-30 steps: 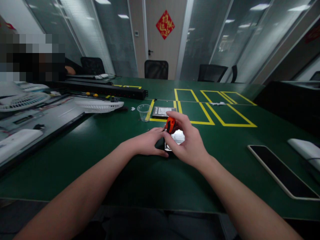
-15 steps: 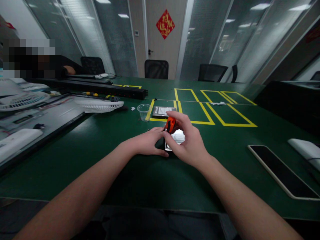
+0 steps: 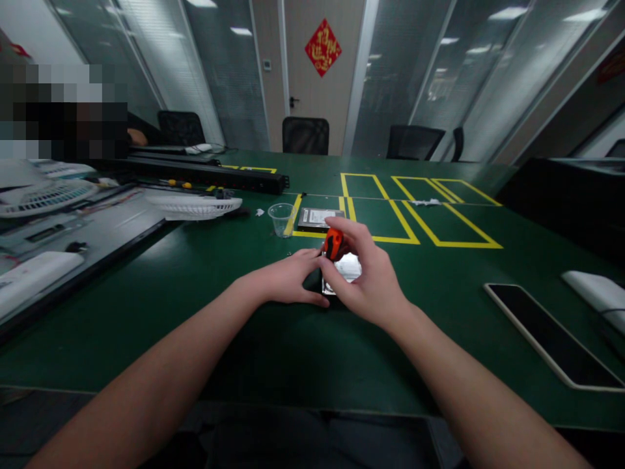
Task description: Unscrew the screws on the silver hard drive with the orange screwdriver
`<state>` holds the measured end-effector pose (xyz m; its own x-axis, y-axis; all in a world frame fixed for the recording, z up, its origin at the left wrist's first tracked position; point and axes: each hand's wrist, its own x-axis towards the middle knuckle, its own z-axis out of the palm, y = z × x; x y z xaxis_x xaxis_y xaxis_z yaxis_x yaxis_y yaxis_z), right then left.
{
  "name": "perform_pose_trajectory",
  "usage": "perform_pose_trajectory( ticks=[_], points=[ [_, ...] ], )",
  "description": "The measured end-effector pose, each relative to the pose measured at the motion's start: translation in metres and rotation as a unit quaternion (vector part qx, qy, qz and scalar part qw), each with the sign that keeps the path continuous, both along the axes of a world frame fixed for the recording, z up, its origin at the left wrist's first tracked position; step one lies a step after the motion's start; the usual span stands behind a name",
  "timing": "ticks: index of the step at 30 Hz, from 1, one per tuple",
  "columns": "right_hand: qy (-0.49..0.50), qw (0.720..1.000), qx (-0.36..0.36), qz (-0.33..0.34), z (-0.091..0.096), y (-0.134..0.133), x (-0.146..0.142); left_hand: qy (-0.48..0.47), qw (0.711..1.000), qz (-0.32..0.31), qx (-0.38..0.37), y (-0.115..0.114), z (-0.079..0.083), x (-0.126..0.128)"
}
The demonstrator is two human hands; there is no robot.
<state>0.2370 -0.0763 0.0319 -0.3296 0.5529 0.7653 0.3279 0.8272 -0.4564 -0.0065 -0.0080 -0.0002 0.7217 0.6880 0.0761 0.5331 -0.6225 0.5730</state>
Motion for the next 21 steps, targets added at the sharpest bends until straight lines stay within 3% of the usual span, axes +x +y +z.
perform_pose_trajectory(
  ticks=[21],
  points=[
    [0.008,1.000,0.012,0.005,0.0008,-0.0003,-0.0006,0.006,1.000,0.003,-0.004,-0.0016,0.0027,0.0005]
  ],
)
